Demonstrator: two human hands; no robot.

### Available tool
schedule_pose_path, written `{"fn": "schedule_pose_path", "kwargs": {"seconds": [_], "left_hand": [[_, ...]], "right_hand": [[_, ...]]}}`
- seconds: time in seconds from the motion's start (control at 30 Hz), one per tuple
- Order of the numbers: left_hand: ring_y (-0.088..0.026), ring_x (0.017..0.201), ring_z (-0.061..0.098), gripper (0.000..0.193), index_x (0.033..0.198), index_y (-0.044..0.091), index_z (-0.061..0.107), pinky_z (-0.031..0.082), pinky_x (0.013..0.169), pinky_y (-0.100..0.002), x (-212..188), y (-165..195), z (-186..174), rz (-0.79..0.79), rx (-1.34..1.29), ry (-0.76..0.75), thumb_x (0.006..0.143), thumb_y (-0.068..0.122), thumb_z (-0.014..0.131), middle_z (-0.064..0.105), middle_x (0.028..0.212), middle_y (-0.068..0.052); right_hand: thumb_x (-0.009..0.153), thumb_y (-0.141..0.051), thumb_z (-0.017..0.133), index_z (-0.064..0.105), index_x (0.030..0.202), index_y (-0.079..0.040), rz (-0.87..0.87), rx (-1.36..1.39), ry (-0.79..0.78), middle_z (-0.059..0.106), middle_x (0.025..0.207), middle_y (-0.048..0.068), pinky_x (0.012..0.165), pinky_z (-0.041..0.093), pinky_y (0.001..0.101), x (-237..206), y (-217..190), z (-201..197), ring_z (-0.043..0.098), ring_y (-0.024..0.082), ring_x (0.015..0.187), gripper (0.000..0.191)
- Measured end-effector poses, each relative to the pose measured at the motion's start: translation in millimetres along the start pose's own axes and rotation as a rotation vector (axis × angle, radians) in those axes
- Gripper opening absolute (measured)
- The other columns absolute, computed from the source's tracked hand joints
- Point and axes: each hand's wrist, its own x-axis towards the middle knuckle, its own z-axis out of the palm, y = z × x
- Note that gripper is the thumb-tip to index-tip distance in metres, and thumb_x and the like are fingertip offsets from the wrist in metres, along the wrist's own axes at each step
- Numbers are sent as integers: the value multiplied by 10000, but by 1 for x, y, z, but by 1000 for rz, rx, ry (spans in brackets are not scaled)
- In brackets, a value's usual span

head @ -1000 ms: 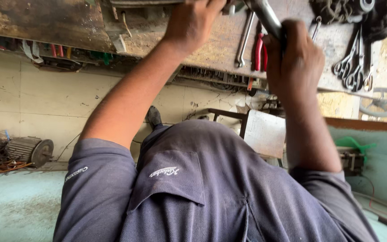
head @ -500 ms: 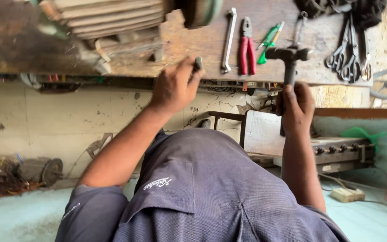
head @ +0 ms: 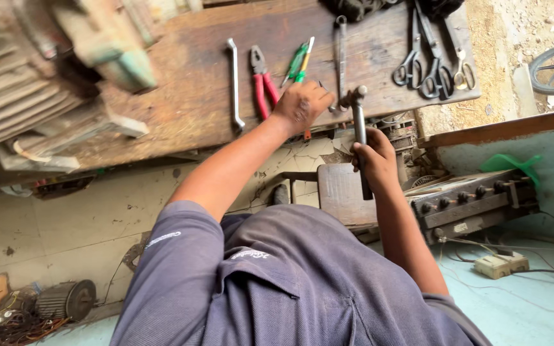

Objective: The person works on an electric motor at a cluttered workbench. They pick up a hammer and strike the motor housing, use a wrench on its parts, reposition and turn the motor on the bench, then hold a metal rod against the motor and hammer the rod repeatedly.

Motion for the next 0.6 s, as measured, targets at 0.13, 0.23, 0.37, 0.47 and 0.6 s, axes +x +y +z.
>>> {"fn": "schedule_pose_path", "kwargs": {"seconds": [0.13, 0.23, 0.37, 0.47, 0.6], "left_hand": [[-233, 903, 623, 120, 950, 164, 658, 492, 687, -383, 3, 3, 32, -112, 149, -134, 837, 140, 623, 652, 865, -2], [-245, 911, 603, 281, 1107, 118, 691, 474, 717, -414, -20, 12, 27, -155, 70, -29, 833, 106, 630, 654, 897, -19], [-291, 938, 644, 251, 1107, 101, 692, 515, 805, -454, -72, 36, -20, -380, -163, -70, 864, 151, 729, 715, 1010, -68], [-300, 979, 699, 261, 1138, 123, 697, 534, 881, -451, -120, 51, -65, -621, -175, -121, 898, 213, 744, 745, 1069, -67], [-305, 940, 710, 248, 1117, 145, 710, 524, 953, -468, -177, 73, -115, -987, -106, -172, 888, 228, 758, 768, 997, -49]], "right_hand": [[947, 27, 619, 528, 1297, -28, -158, -127, -16, 664, 966, 84, 600, 485, 268, 46, -16, -20, 600, 119, 739, 365], [898, 28, 582, 481, 1303, -93, -132, -198, 61, 678, 935, 90, 550, 473, 270, 80, -25, -32, 581, 114, 668, 434], [903, 37, 565, 505, 1282, -54, -194, -455, 108, 700, 1000, 149, 608, 500, 311, 128, -28, -41, 628, 153, 738, 395], [881, 53, 582, 533, 1258, -26, -346, -719, 147, 682, 1060, 197, 700, 532, 381, 161, -28, -37, 659, 236, 842, 389], [844, 74, 615, 593, 1236, -11, -793, -928, 162, 674, 1152, 229, 920, 512, 502, 183, -26, -26, 624, 403, 1068, 402]]}}
